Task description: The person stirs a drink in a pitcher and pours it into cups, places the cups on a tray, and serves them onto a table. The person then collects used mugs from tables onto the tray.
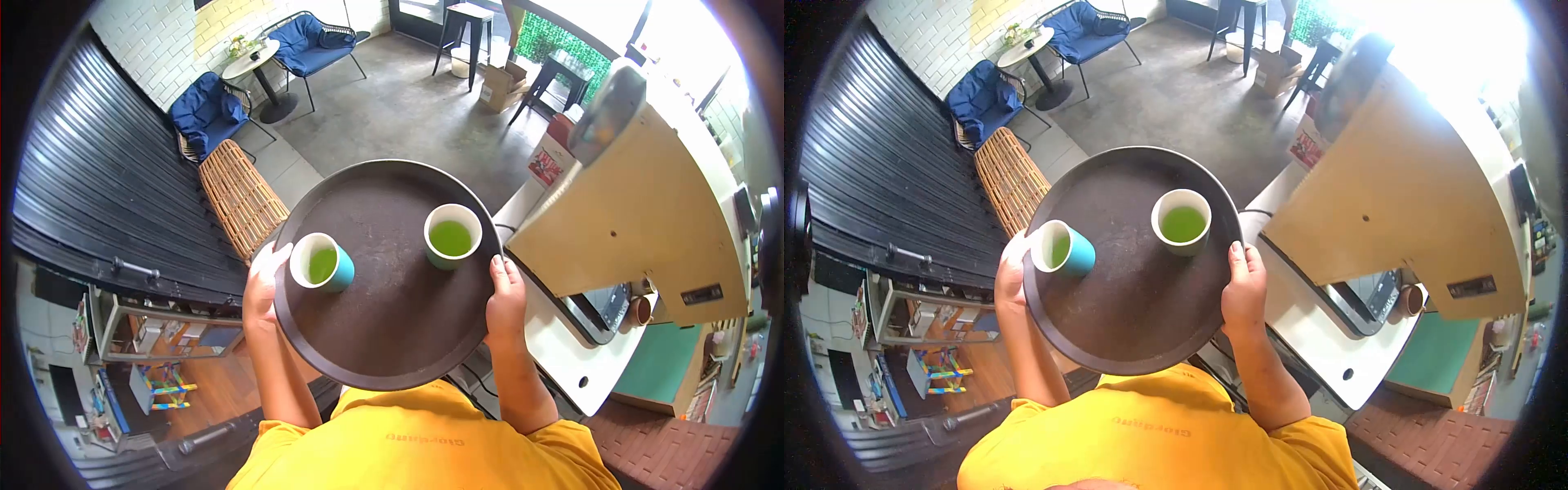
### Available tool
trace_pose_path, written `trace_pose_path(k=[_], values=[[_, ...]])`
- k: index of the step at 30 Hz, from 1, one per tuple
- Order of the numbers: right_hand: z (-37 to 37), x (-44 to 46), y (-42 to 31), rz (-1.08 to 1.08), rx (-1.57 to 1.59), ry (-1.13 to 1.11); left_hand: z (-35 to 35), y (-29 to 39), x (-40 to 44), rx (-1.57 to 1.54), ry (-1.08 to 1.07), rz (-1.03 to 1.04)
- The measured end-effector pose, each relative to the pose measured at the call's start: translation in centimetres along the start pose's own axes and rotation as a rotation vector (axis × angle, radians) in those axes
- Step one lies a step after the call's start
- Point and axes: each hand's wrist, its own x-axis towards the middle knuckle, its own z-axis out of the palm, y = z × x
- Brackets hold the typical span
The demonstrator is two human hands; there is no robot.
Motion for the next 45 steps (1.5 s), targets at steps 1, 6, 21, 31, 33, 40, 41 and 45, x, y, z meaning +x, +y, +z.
trace_pose_path(k=[1,6,21,31,33,40,41,45], values=[[0.7,1.1,0.5,-0.024,0.011,-0.023,-0.2,0.6,0.7,-0.005,-0.037,0.016],[5.0,5.9,2.5,-0.012,-0.048,0.041,-2.3,2.9,7.2,-0.176,-0.122,-0.050],[21.5,15.6,3.4,-0.079,-0.029,0.402,-6.2,11.4,28.0,-0.332,-0.337,-0.489],[20.6,29.3,5.3,-0.195,-0.094,0.357,-1.4,11.3,40.2,-0.198,-0.337,-0.506],[21.7,32.1,3.8,-0.161,-0.062,0.346,0.2,11.1,43.4,-0.163,-0.346,-0.541],[21.9,45.9,-2.9,-0.207,-0.227,0.331,8.8,11.0,54.1,-0.169,-0.253,-0.498],[21.7,48.1,-4.0,-0.193,-0.193,0.268,10.0,11.1,55.6,-0.201,-0.267,-0.492],[22.6,56.4,-7.9,-0.463,-0.390,0.285,14.5,11.9,62.1,-0.222,-0.284,-0.467]])
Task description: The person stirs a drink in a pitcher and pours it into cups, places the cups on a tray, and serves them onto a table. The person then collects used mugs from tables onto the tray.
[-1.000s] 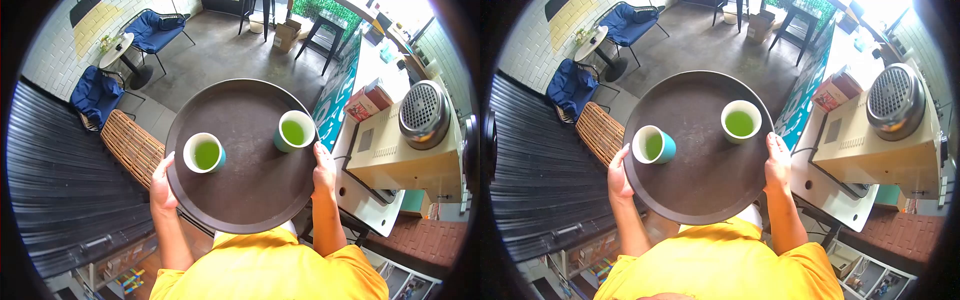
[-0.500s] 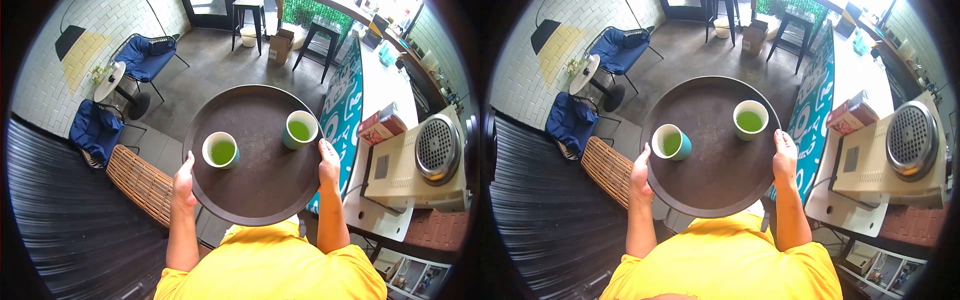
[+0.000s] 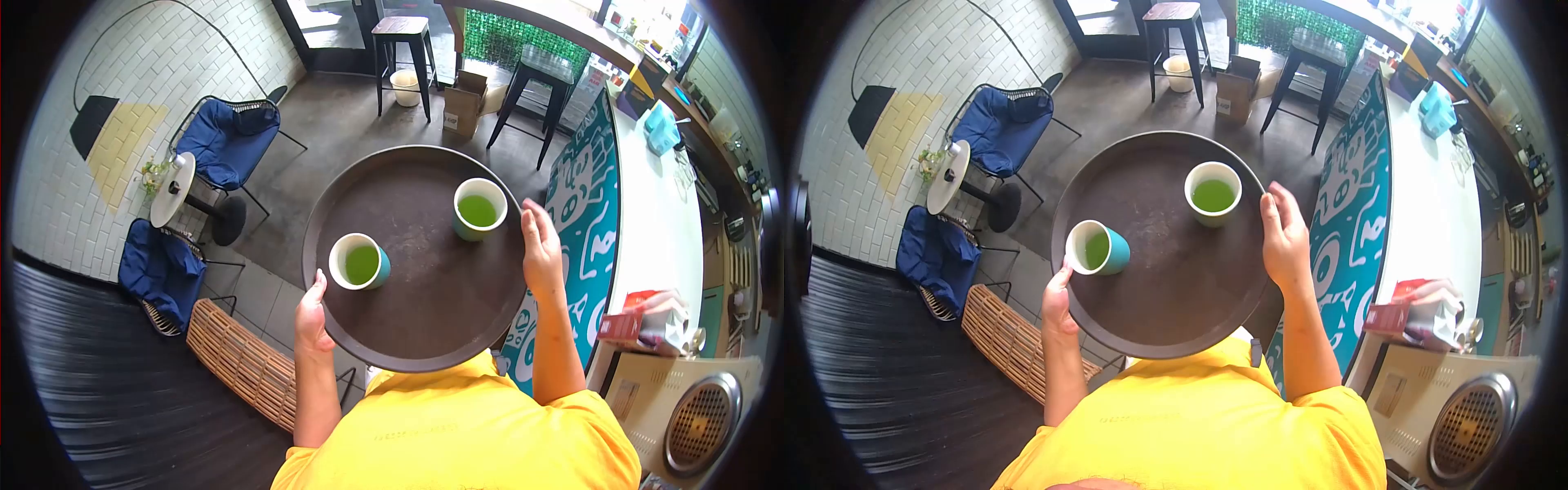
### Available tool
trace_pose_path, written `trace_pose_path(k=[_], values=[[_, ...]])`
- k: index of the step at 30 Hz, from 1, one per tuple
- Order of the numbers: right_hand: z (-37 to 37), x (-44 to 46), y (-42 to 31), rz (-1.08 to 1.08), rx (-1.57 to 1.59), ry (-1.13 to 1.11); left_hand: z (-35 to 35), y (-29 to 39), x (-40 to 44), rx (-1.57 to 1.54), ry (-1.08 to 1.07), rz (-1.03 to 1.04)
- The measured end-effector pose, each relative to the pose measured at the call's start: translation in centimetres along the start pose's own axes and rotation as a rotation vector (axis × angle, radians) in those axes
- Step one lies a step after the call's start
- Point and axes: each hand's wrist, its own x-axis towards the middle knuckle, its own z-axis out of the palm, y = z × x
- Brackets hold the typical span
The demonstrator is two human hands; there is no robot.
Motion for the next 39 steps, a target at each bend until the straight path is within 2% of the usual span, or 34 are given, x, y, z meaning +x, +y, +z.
trace_pose_path(k=[1,3,5,7,11,15,21,25,29,31,33,37,39], values=[[0.3,1.9,-0.4,0.006,-0.009,-0.001,0.3,0.5,1.6,-0.029,-0.030,-0.016],[1.8,6.0,-2.7,-0.517,-0.578,0.072,1.7,1.8,5.2,-0.001,0.096,0.040],[4.2,9.7,-4.2,-0.576,-0.559,-0.109,2.9,3.5,8.7,0.006,0.118,0.058],[7.6,13.2,-4.2,-0.531,-0.642,-0.168,3.0,5.4,13.0,0.007,0.097,0.043],[13.9,21.4,-2.8,-0.411,-0.571,-0.191,3.1,9.7,22.0,0.011,0.096,0.067],[19.0,30.3,-1.6,-0.354,-0.502,-0.215,5.4,15.7,30.1,-0.038,-0.051,-0.025],[25.7,41.6,-1.9,-0.283,-0.535,-0.117,6.6,22.7,43.3,0.009,0.025,-0.026],[28.4,50.0,-1.0,-0.279,-0.441,-0.102,9.3,26.0,50.8,0.021,-0.076,-0.081],[30.0,60.1,0.1,-0.331,-0.354,-0.089,11.4,27.7,58.6,0.061,0.019,-0.011],[30.2,66.3,0.2,-0.370,-0.427,-0.073,12.1,28.2,63.3,0.045,0.037,0.018],[30.5,73.3,0.1,-0.504,-0.499,-0.032,13.3,28.5,67.7,0.100,0.149,0.095],[31.2,87.4,0.0,-0.488,-0.372,-0.100,18.7,29.5,73.2,0.081,0.293,0.154],[32.0,94.9,0.4,-0.469,-0.353,-0.127,21.0,30.1,75.6,0.077,0.299,0.175]])
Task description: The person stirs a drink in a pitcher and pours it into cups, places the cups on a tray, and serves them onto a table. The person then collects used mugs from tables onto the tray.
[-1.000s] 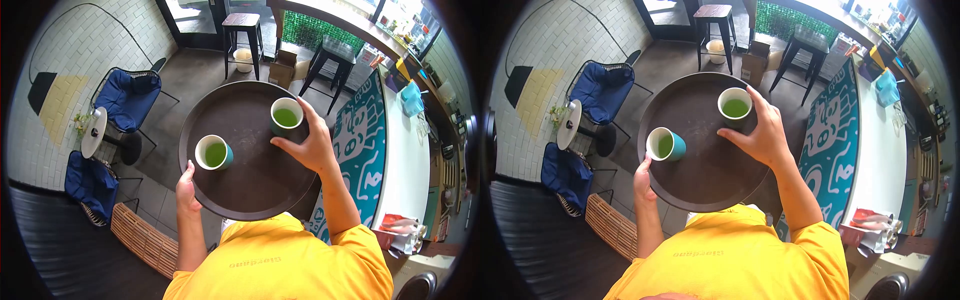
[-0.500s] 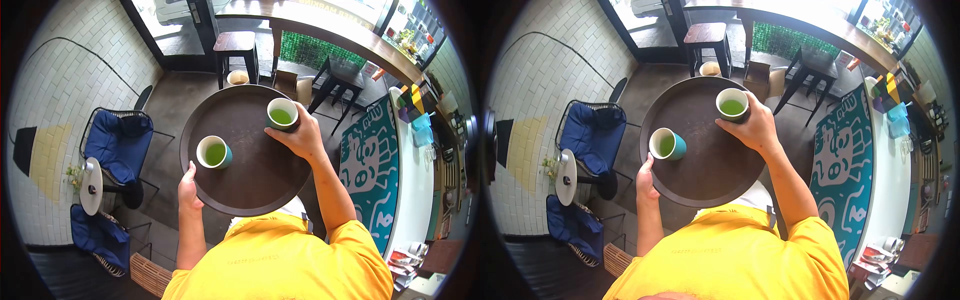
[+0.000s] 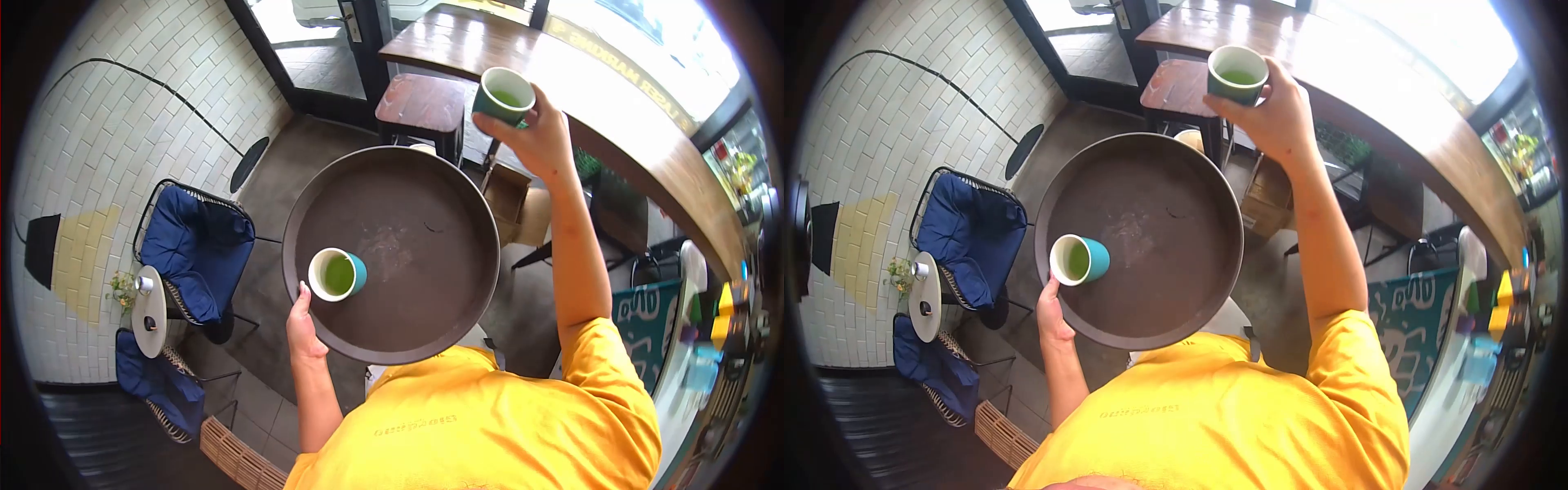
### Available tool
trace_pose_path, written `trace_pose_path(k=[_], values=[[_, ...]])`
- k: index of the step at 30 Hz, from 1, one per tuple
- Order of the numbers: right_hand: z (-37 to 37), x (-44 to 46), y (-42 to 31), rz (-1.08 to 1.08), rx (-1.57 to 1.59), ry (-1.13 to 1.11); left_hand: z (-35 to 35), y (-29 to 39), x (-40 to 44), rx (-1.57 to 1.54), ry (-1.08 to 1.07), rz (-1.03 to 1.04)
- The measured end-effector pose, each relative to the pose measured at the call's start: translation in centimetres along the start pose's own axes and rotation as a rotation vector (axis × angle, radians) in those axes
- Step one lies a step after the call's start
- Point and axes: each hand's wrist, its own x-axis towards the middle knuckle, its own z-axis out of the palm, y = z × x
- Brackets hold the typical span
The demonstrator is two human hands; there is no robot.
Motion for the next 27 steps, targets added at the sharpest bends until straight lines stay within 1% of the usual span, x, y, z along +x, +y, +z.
trace_pose_path(k=[1,2,3,4,5,6,8,10,11,12,13,14,17,22,24,27], values=[[0.6,3.2,1.9,0.002,0.027,-0.007,0.3,-0.2,1.4,-0.003,0.045,0.023],[1.1,6.1,2.8,0.048,0.113,-0.061,0.6,-0.3,2.3,-0.004,0.096,0.040],[1.9,8.9,4.5,0.023,0.111,-0.056,1.3,0.1,2.7,-0.078,0.026,-0.010],[2.6,11.4,6.3,-0.006,0.105,-0.045,2.2,0.3,2.5,-0.087,0.042,-0.007],[3.5,14.1,8.5,0.026,-0.089,-0.012,3.4,0.6,2.4,-0.100,0.039,0.019],[4.2,16.4,9.1,-0.003,-0.157,-0.002,4.4,0.7,2.7,-0.112,0.032,0.044],[6.3,20.6,12.3,-0.028,-0.201,0.002,5.1,0.7,3.4,-0.148,0.053,0.058],[8.7,24.2,16.0,-0.014,-0.211,0.007,4.2,0.4,4.6,-0.263,-0.006,0.024],[9.5,25.5,17.2,-0.002,-0.224,0.024,4.3,0.4,4.5,-0.261,-0.004,0.034],[10.2,26.6,17.8,-0.008,-0.211,0.024,4.5,0.5,4.6,-0.228,0.053,0.068],[10.8,27.6,18.4,0.015,-0.265,0.025,4.6,0.6,4.7,-0.198,0.112,0.104],[11.6,28.5,19.0,0.037,-0.319,0.021,4.4,0.6,4.7,-0.200,0.121,0.117],[13.4,30.9,20.5,0.047,-0.348,0.000,4.4,0.6,4.9,-0.184,0.201,0.151],[15.3,32.8,21.7,0.117,-0.389,-0.028,4.0,0.5,5.3,-0.254,0.193,0.123],[16.0,33.2,22.1,0.099,-0.374,-0.033,3.7,0.4,5.7,-0.280,0.196,0.113],[16.5,33.2,22.3,0.131,-0.377,-0.039,3.3,0.2,5.8,-0.288,0.210,0.111]])
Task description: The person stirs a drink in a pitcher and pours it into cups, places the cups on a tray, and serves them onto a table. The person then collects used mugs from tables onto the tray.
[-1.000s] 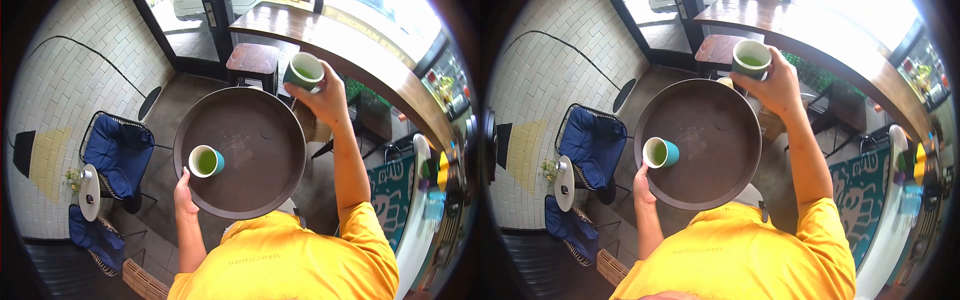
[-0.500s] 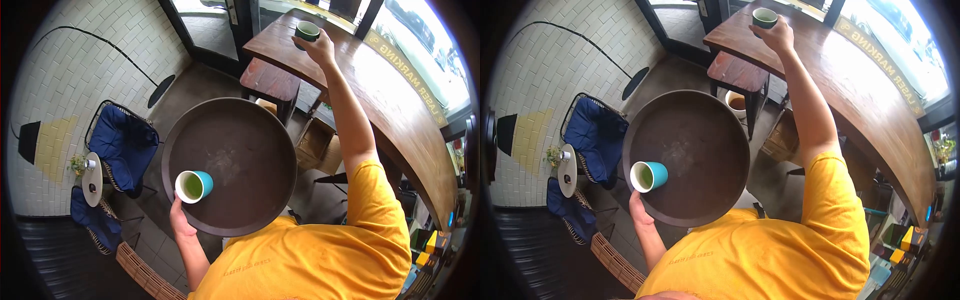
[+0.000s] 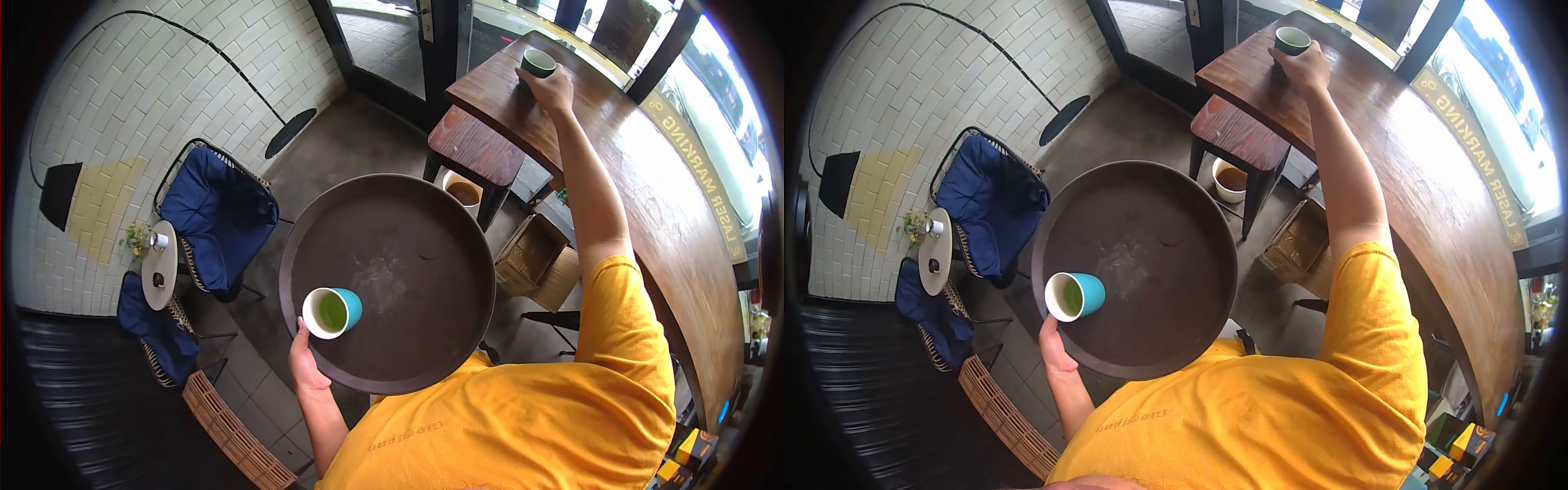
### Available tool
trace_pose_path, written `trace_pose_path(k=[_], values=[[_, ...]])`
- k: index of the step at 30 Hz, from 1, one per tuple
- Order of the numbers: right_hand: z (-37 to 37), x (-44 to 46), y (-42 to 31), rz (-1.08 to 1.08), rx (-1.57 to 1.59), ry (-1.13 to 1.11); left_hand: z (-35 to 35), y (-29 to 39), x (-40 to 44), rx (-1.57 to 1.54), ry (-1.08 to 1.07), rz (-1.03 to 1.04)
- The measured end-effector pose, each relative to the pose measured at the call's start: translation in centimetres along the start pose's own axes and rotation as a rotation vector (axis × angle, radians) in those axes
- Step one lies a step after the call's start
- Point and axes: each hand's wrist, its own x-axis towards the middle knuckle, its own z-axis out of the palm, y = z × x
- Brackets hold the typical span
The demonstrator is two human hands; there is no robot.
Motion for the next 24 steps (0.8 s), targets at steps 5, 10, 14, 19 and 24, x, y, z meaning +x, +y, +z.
trace_pose_path(k=[5,10,14,19,24], values=[[0.5,0.6,0.3,0.018,0.009,0.017,1.8,0.6,-0.4,0.017,-0.020,-0.017],[0.7,0.6,0.5,-0.014,0.030,0.016,1.8,0.8,0.3,0.017,-0.001,-0.024],[-0.3,-1.7,-0.9,0.020,-0.035,0.183,0.8,0.6,1.7,-0.086,-0.068,-0.112],[-3.1,-13.4,-6.4,-0.088,0.548,0.400,2.9,1.4,2.9,0.001,-0.038,-0.084],[-6.7,-25.8,-12.2,-0.477,0.545,-0.452,5.2,2.5,5.0,0.093,-0.093,-0.168]])
